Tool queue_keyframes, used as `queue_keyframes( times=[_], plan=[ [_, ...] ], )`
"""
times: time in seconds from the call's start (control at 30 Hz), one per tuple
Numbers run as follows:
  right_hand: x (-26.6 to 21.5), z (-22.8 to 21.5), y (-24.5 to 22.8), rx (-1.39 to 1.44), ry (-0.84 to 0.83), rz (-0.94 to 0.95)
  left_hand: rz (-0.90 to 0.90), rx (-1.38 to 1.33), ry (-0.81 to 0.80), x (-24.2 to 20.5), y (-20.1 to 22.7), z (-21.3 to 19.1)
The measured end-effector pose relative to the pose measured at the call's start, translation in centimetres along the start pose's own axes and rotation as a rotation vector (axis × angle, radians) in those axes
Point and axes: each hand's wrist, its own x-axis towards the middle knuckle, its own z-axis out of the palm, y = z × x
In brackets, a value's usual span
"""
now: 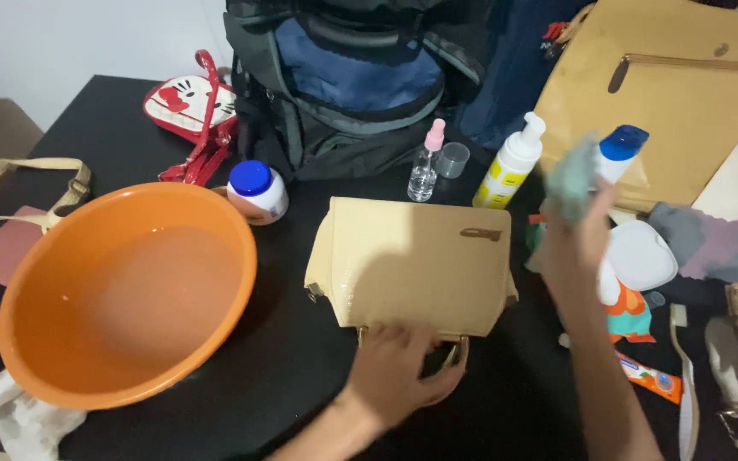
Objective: Applying conditioner to a beige leather handbag using a cloth and a jar of conditioning cream.
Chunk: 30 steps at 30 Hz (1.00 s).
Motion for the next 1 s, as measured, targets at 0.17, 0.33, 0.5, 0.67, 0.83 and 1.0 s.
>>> queue_keyframes(
  times=[0.17, 0.33, 0.5, 0.67, 0.83, 1.0],
  plan=[
    [-0.2, -3.9, 2.0, -0.154, 0.378, -0.376, 0.332, 0.191, 0.325, 3.8, -3.8, -4.5],
    [-1.7, -6.6, 0.5, -0.436, 0.531, -0.49, 0.752, 0.137, 0.527, 5.9, -4.4, -3.8],
    [-1.4, -8.0, 1.8, -0.279, 0.586, -0.469, 0.696, 0.135, 0.561, 4.5, -6.0, -3.0],
    [-0.8, -8.9, 7.3, -0.347, 0.649, -0.433, 0.75, 0.062, 0.482, 3.9, -5.6, -2.9],
    [-0.5, -9.6, 10.1, -0.718, 0.64, -0.505, 0.73, -0.002, 0.47, 3.8, -6.4, -3.0],
    [-0.7, -8.7, 7.6, -0.853, 0.659, -0.579, 0.696, -0.005, 0.474, 4.3, -6.4, -4.1]
  ],
)
